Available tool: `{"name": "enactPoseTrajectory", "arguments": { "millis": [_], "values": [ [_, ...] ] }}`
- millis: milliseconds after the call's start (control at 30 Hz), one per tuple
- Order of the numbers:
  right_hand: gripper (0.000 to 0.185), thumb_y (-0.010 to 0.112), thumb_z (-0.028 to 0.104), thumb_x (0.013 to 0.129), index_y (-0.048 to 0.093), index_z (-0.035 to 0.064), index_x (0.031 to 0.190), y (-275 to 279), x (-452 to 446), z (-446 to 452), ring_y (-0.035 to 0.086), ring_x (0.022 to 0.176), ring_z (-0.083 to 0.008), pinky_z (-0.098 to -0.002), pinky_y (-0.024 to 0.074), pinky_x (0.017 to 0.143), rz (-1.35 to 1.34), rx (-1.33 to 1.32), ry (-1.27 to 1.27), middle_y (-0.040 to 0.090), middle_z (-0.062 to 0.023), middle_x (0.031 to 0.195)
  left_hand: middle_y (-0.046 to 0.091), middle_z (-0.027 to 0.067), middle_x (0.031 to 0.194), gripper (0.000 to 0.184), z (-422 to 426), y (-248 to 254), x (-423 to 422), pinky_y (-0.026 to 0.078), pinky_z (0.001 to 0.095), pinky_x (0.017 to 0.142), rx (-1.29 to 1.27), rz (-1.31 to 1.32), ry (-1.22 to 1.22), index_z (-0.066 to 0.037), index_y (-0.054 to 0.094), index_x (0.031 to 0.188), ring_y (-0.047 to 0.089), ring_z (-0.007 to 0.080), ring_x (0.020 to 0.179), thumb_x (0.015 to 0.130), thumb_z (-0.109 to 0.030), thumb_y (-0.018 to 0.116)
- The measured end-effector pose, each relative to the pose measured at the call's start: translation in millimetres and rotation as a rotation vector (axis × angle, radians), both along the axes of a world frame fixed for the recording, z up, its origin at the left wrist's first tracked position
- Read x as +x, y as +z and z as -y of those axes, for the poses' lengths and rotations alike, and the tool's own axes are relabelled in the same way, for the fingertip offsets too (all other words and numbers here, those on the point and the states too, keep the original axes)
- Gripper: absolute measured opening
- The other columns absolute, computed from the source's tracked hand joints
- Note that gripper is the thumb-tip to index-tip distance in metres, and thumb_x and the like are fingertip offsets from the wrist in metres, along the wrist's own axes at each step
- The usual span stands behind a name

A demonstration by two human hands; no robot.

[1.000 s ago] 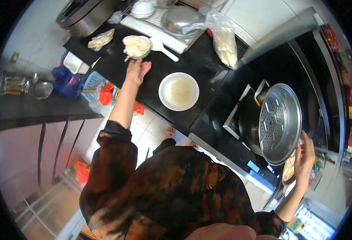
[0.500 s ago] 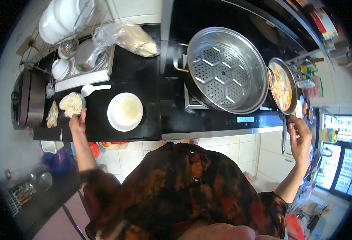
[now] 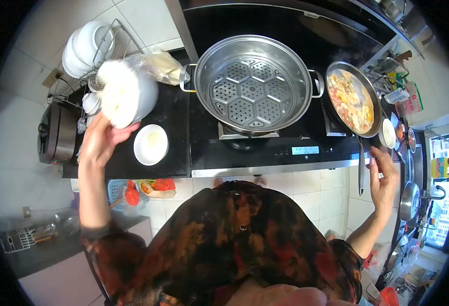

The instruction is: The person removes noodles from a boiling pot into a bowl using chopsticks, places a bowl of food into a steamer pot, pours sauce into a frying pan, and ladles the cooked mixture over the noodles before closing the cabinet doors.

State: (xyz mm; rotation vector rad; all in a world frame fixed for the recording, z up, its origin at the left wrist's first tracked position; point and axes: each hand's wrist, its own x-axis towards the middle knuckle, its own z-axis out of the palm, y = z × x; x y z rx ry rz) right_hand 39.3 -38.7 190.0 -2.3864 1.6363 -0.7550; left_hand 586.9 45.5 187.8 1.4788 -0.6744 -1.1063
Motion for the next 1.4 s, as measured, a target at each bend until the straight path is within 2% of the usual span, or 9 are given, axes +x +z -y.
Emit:
{"name": "enactPoseTrajectory", "arguments": {
  "millis": [100, 300, 433, 633, 700, 967, 1233, 1333, 1400],
  "values": [
    [0.021, 0.055, 0.008, 0.088, 0.06, -0.0027, 0.105, -9.1, -40.1, -8.7, 0.059, 0.072, -0.0204, -0.0304, 0.0476, 0.067, 0.063, 0.046, -0.08, 0.061, -0.0135, 0.09, 0.06, 0.0217, 0.108, 0.042, 61.1, 19.3, -58.0, 0.059, 0.0269, 0.064, 0.063, 0.005, -0.22, 0.004, 0.041, 0.126, 0.065, 0.0294, 0.09, 0.094, -0.021, 0.046],
    [0.022, 0.051, 0.006, 0.089, 0.059, -0.0027, 0.108, -32.5, -122.0, -41.0, 0.057, 0.069, -0.0186, -0.0281, 0.0479, 0.064, 0.122, 0.057, -0.235, 0.06, -0.0131, 0.087, 0.061, 0.0211, 0.105, 0.036, 164.5, -22.3, -149.4, 0.059, 0.028, 0.067, 0.294, 0.08, -0.515, 0.005, 0.04, 0.125, 0.067, 0.0283, 0.085, 0.095, -0.015, 0.041],
    [0.023, 0.049, 0.007, 0.09, 0.058, -0.0033, 0.109, -58.9, -187.0, -69.1, 0.057, 0.072, -0.0157, -0.0282, 0.0486, 0.064, 0.176, 0.142, -0.453, 0.06, -0.0098, 0.088, 0.059, 0.0215, 0.107, 0.036, 199.5, -53.2, -173.6, 0.059, 0.0298, 0.066, 0.389, 0.1, -0.541, 0.007, 0.039, 0.124, 0.066, 0.0303, 0.087, 0.094, -0.013, 0.041],
    [0.024, 0.05, 0.008, 0.091, 0.059, -0.0003, 0.112, -78.5, -238.9, -92.4, 0.058, 0.071, -0.014, -0.0251, 0.0469, 0.06, 0.079, 0.094, -0.479, 0.061, -0.0091, 0.093, 0.055, 0.0262, 0.112, 0.038, 213.2, -79.2, -176.9, 0.059, 0.0306, 0.066, 0.51, 0.123, -0.51, 0.008, 0.034, 0.126, 0.065, 0.0318, 0.087, 0.091, -0.007, 0.033],
    [0.022, 0.052, 0.007, 0.089, 0.06, -0.001, 0.108, -73.9, -232.8, -90.5, 0.058, 0.068, -0.0146, -0.0259, 0.0465, 0.06, 0.12, 0.089, -0.488, 0.062, -0.01, 0.088, 0.059, 0.0257, 0.106, 0.034, 207.1, -74.8, -188.4, 0.059, 0.03, 0.064, 0.489, 0.119, -0.449, 0.01, 0.04, 0.121, 0.066, 0.0317, 0.085, 0.092, -0.006, 0.036],
    [0.02, 0.058, 0.005, 0.083, 0.063, 0.0004, 0.102, -50.1, -206.1, -135.9, 0.06, 0.065, -0.021, -0.0304, 0.0485, 0.057, 0.163, 0.072, -0.578, 0.062, -0.0145, 0.083, 0.061, 0.0223, 0.1, 0.051, 157.9, -44.5, -173.8, 0.054, 0.0256, 0.055, 0.273, 0.572, -0.441, 0.002, 0.024, 0.138, 0.066, 0.0232, 0.074, 0.092, -0.009, 0.042],
    [0.02, 0.06, 0.01, 0.083, 0.063, -0.0005, 0.1, -64.0, -205.6, -170.5, 0.062, 0.068, -0.0281, -0.0312, 0.0495, 0.057, 0.199, 0.33, -0.653, 0.064, -0.0184, 0.088, 0.062, 0.0089, 0.092, 0.036, 82.8, -56.1, -173.0, 0.044, 0.02, 0.05, -0.347, 0.56, -0.325, 0.001, 0.052, 0.121, 0.058, 0.0109, 0.063, 0.092, -0.014, 0.038],
    [0.022, 0.059, 0.013, 0.085, 0.063, -0.0026, 0.1, -75.1, -243.2, -167.5, 0.063, 0.064, -0.0239, -0.03, 0.0495, 0.056, 0.112, 0.314, -0.613, 0.065, -0.0162, 0.085, 0.05, -0.0013, 0.069, 0.029, 60.6, -68.0, -198.0, 0.028, 0.0163, 0.041, -0.379, 0.49, -0.228, -0.002, 0.06, 0.108, 0.037, 0.0028, 0.048, 0.092, -0.014, 0.039],
    [0.026, 0.057, 0.018, 0.088, 0.061, -0.0039, 0.102, -88.5, -283.7, -171.4, 0.063, 0.06, -0.0177, -0.0276, 0.0485, 0.051, 0.352, 0.376, -0.675, 0.065, -0.0124, 0.083, 0.046, -0.0021, 0.066, 0.027, 43.7, -73.2, -220.4, 0.025, 0.0163, 0.04, -0.365, 0.418, -0.264, -0.003, 0.06, 0.108, 0.035, 0.0027, 0.047, 0.094, -0.016, 0.04]
  ]
}}
